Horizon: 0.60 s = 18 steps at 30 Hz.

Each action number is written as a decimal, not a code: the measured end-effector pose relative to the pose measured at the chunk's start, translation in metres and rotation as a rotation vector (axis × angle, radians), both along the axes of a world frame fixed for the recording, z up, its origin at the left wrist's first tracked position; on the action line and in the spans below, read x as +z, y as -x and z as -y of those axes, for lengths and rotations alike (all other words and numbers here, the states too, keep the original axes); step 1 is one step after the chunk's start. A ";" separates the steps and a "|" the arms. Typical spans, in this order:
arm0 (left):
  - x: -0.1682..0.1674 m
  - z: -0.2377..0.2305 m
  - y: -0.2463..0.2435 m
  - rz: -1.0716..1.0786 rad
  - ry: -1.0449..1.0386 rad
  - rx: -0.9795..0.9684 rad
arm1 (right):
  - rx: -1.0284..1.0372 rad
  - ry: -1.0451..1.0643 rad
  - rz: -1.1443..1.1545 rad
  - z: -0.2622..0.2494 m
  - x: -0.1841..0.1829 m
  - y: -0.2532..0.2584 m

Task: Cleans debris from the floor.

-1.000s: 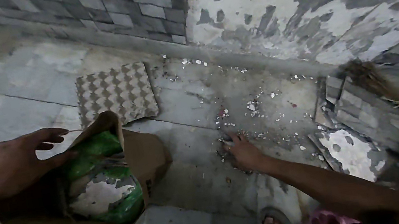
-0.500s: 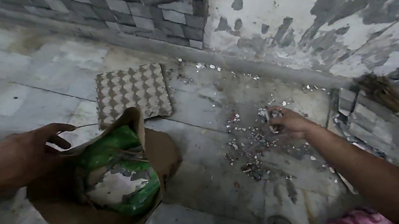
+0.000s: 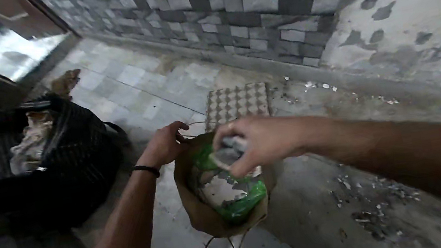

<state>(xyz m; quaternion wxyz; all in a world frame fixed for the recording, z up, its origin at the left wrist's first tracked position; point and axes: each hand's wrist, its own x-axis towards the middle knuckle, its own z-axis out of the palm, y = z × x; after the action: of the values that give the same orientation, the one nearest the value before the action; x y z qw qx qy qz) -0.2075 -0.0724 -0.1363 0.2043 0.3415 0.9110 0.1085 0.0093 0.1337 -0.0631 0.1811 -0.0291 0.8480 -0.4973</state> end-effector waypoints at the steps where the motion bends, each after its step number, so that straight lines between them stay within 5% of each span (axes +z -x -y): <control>1: -0.002 0.002 0.001 0.002 -0.028 0.030 | 0.068 -0.111 0.004 0.018 -0.008 0.018; 5: -0.008 0.008 0.004 0.019 -0.089 0.085 | 0.219 -0.439 -0.011 0.040 -0.032 0.051; 12: 0.024 0.030 -0.038 0.139 0.238 0.106 | -0.085 -0.498 -0.382 -0.050 -0.051 -0.016; 15: 0.033 0.031 -0.066 0.231 0.313 0.076 | -0.159 -0.608 -0.156 -0.111 -0.089 -0.091; 18: 0.002 0.044 -0.045 0.221 0.401 0.098 | -0.269 -0.690 0.285 -0.156 -0.155 -0.186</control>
<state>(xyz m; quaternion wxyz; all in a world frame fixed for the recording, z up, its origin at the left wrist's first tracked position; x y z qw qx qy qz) -0.1624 -0.1160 -0.1342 0.3611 0.2353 0.9019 -0.0279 0.1952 0.2898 -0.2178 0.2295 0.2140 0.9279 -0.2014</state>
